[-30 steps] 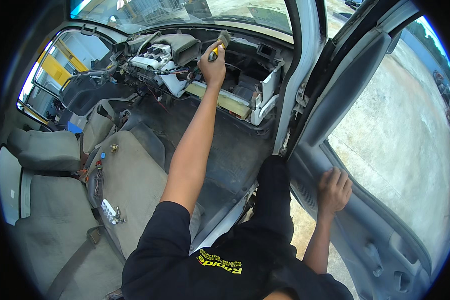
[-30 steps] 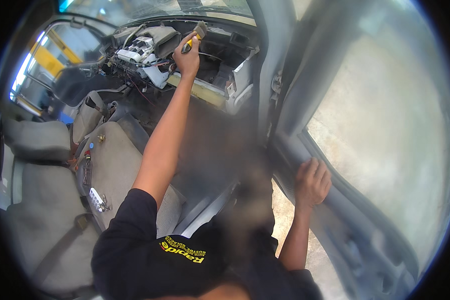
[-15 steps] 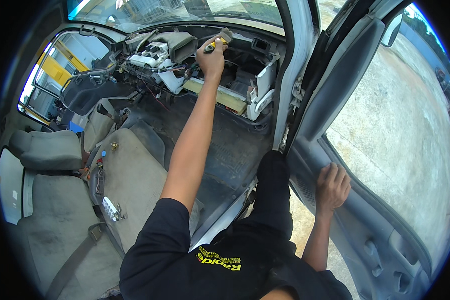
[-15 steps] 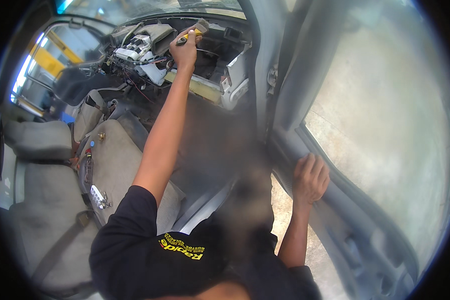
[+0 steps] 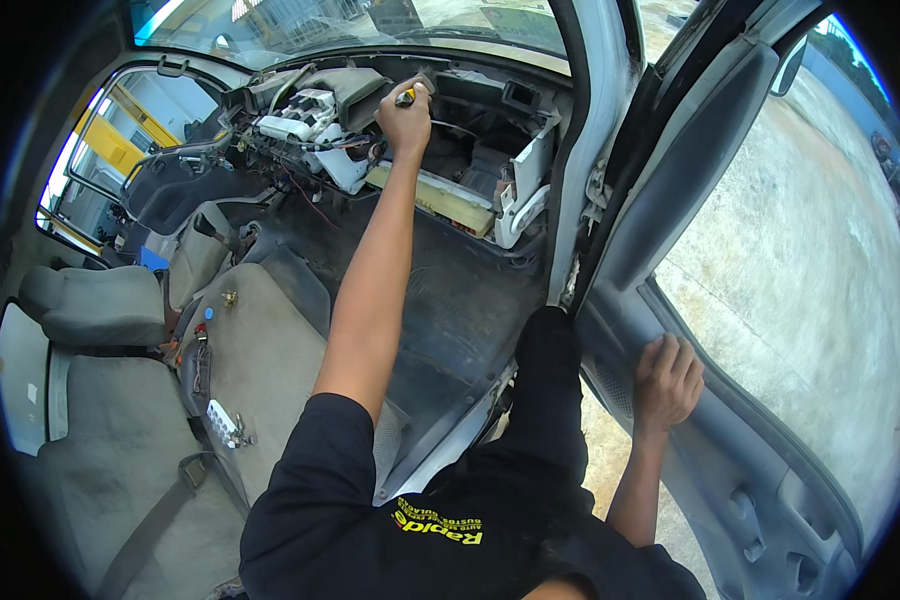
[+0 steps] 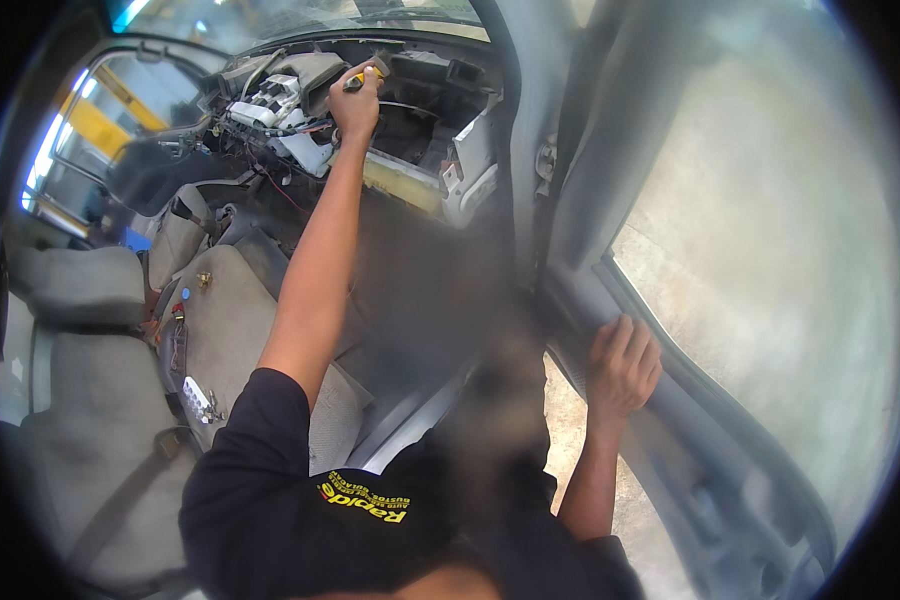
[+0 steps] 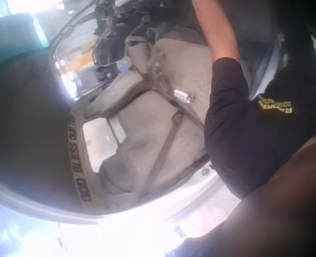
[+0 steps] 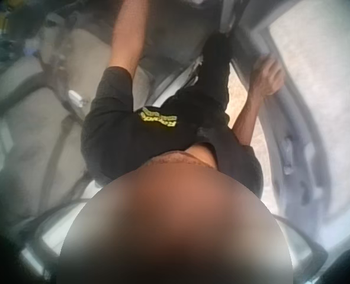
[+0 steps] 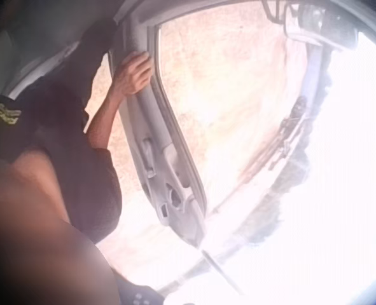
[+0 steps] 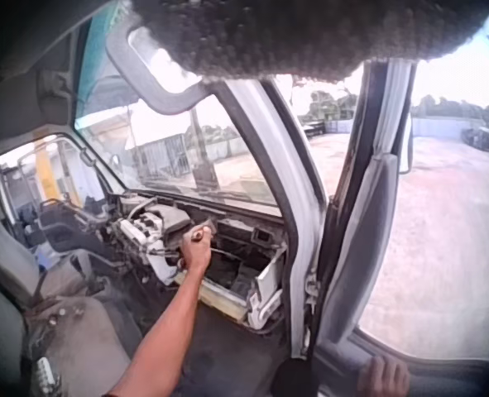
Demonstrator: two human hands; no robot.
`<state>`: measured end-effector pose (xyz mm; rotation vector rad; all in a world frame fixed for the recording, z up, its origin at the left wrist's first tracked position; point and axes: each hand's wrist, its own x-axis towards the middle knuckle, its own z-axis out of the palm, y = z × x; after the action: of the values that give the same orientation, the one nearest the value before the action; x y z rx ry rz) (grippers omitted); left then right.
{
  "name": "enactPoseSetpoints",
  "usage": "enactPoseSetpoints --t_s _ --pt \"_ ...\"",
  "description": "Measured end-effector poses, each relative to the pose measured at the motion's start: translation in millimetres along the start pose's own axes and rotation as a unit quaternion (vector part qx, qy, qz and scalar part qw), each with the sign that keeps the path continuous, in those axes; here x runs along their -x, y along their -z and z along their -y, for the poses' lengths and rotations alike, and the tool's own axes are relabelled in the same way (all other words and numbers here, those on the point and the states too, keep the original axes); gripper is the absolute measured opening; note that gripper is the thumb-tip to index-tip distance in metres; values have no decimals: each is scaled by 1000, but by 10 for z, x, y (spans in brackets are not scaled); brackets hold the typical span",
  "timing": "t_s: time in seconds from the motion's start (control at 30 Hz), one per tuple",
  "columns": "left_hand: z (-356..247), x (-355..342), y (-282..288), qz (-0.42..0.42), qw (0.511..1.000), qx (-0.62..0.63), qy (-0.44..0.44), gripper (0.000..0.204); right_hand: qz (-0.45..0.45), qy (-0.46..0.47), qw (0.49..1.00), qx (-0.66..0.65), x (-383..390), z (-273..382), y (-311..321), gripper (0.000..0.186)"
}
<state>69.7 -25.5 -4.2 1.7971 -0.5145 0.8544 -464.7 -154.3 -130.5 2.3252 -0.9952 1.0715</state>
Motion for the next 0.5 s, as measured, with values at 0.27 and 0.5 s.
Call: enactPoseSetpoints --t_s 0.27,0.5 --pt "-134 -167 -102 45 972 227 44 20 -8 -6 1000 16 -31 20 -18 9" --pt "25 -349 -51 -42 991 36 126 22 -2 5 1000 23 -29 7 -4 9"
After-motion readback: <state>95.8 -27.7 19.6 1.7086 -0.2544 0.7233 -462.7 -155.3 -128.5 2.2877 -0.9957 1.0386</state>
